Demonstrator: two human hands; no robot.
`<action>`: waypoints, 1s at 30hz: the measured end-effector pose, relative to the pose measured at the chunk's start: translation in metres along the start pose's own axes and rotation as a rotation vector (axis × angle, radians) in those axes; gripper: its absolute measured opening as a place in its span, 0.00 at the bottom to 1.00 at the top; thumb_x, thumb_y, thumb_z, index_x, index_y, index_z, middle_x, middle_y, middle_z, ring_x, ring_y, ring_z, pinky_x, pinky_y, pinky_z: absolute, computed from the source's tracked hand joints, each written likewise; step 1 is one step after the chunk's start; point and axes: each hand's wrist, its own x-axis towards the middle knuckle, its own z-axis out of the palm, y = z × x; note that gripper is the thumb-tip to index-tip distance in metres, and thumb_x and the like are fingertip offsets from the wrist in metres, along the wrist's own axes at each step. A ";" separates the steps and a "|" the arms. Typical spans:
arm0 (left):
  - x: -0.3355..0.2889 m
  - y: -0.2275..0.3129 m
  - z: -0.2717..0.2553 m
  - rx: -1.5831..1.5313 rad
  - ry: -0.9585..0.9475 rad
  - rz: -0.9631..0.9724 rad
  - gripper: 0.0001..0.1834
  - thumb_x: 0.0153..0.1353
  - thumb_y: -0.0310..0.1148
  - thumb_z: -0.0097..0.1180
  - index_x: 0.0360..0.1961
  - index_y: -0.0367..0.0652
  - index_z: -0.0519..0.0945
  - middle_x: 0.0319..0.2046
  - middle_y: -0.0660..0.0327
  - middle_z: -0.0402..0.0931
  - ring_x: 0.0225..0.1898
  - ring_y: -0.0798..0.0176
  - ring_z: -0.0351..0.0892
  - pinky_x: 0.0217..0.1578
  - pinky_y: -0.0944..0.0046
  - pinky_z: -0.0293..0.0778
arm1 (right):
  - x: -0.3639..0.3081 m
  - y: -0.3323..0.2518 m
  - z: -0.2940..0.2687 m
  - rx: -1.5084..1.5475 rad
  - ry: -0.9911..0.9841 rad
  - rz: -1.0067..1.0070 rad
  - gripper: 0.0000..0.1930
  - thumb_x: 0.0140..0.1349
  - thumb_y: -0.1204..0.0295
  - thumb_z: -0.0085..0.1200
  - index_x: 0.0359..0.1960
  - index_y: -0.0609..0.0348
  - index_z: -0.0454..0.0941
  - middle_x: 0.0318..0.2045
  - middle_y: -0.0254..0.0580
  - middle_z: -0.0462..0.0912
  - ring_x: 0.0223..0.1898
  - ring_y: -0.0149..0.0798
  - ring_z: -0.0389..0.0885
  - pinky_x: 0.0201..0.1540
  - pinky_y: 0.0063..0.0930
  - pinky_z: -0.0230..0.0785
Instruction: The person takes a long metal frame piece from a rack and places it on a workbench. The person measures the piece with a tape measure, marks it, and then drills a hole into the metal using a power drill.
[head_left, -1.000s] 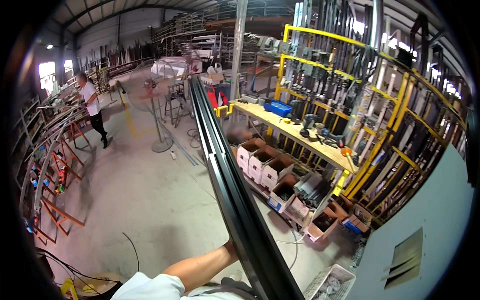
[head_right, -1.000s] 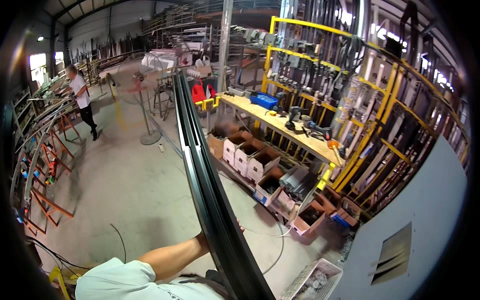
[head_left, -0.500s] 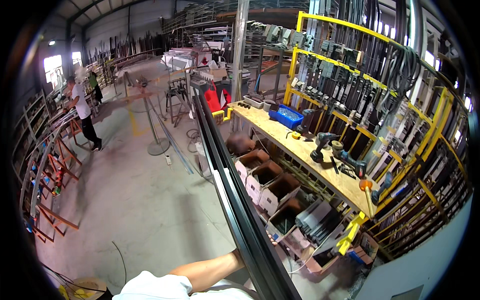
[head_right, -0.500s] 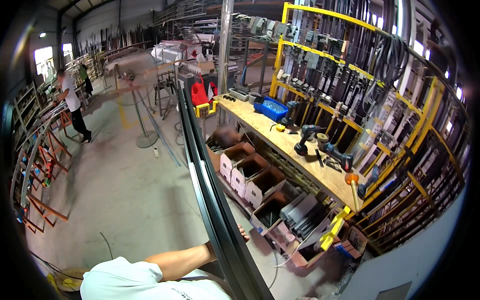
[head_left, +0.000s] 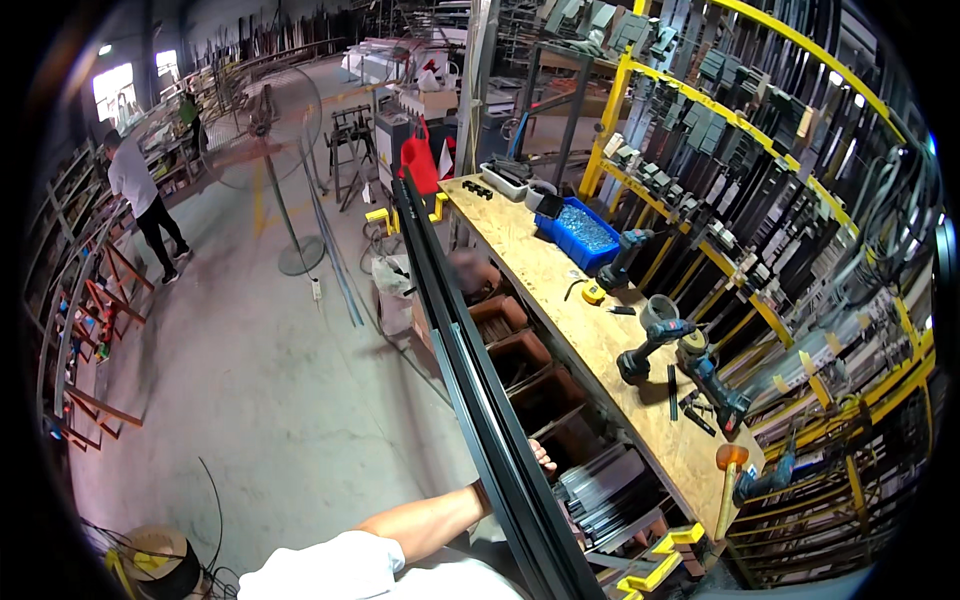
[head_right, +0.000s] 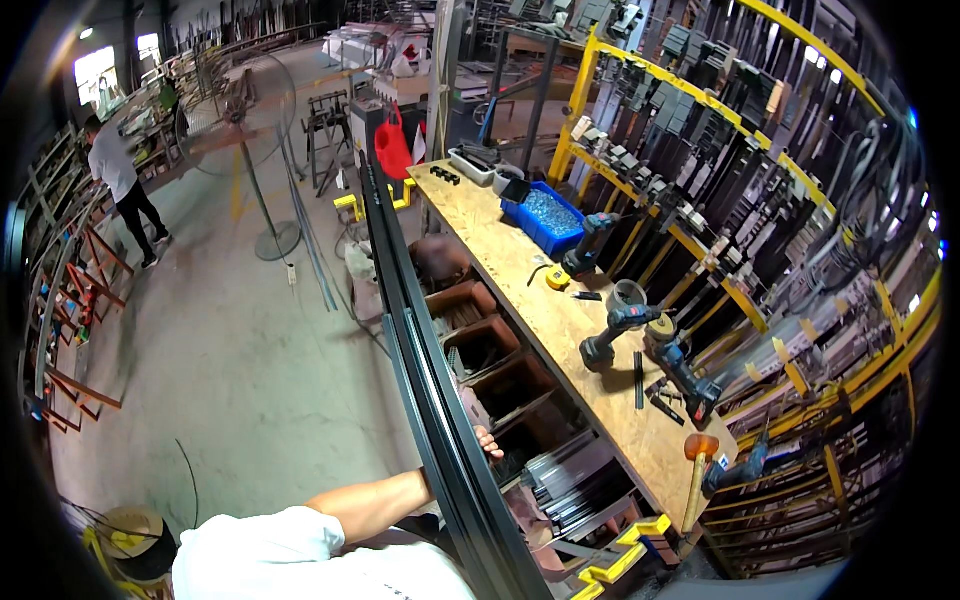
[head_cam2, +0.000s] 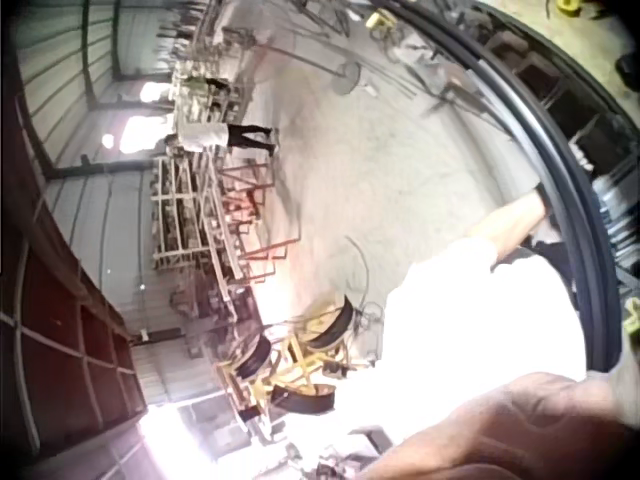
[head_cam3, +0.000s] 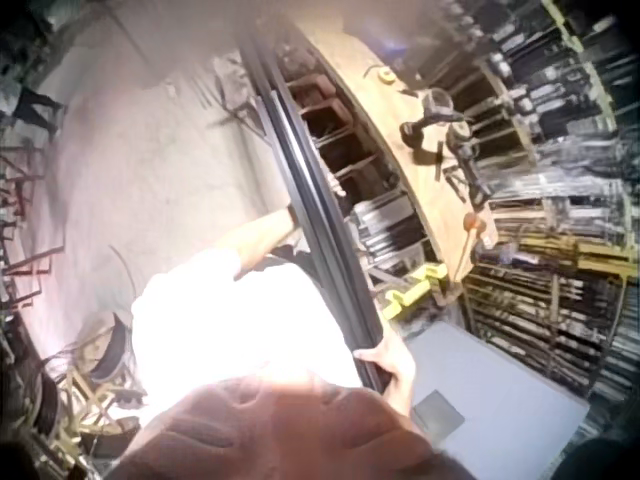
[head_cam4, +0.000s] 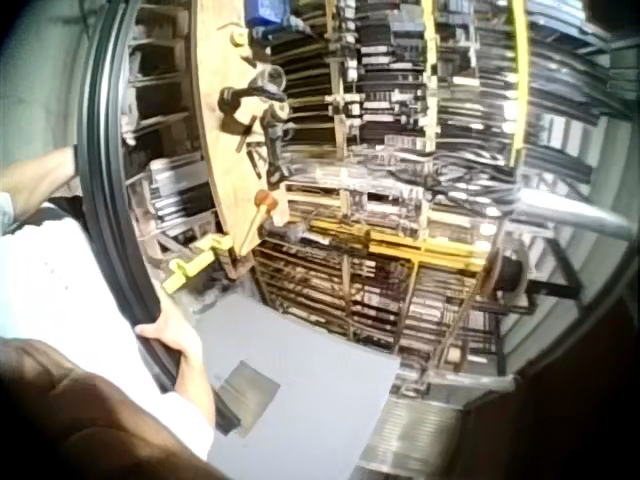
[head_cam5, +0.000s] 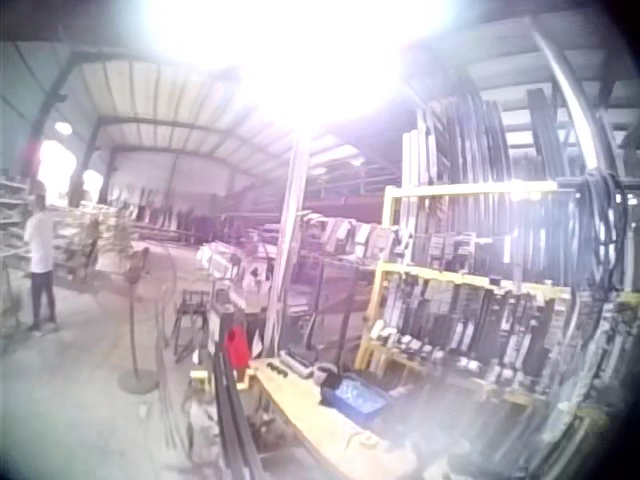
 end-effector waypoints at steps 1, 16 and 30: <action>0.013 0.005 -0.005 0.011 0.019 -0.001 0.05 0.67 0.29 0.54 0.34 0.42 0.80 0.28 0.61 0.77 0.37 0.61 0.79 0.56 0.60 0.72 | 0.013 -0.001 -0.014 -0.004 -0.032 0.043 0.54 0.39 0.71 0.77 0.72 0.65 0.61 0.65 0.55 0.74 0.67 0.45 0.71 0.69 0.35 0.62; 0.131 0.134 -0.133 0.790 0.423 -0.147 0.13 0.74 0.35 0.48 0.52 0.39 0.75 0.49 0.51 0.80 0.50 0.54 0.82 0.55 0.55 0.79 | 0.240 0.120 -0.193 -0.146 -0.201 -0.002 0.59 0.39 0.68 0.77 0.75 0.61 0.54 0.57 0.59 0.81 0.56 0.49 0.81 0.59 0.37 0.73; 0.166 0.190 -0.202 0.763 -0.111 -0.423 0.22 0.81 0.42 0.36 0.67 0.46 0.70 0.63 0.62 0.73 0.62 0.61 0.74 0.69 0.57 0.67 | 0.289 0.149 -0.210 -0.047 -0.164 0.117 0.59 0.30 0.71 0.79 0.73 0.53 0.64 0.59 0.56 0.80 0.61 0.55 0.78 0.60 0.41 0.71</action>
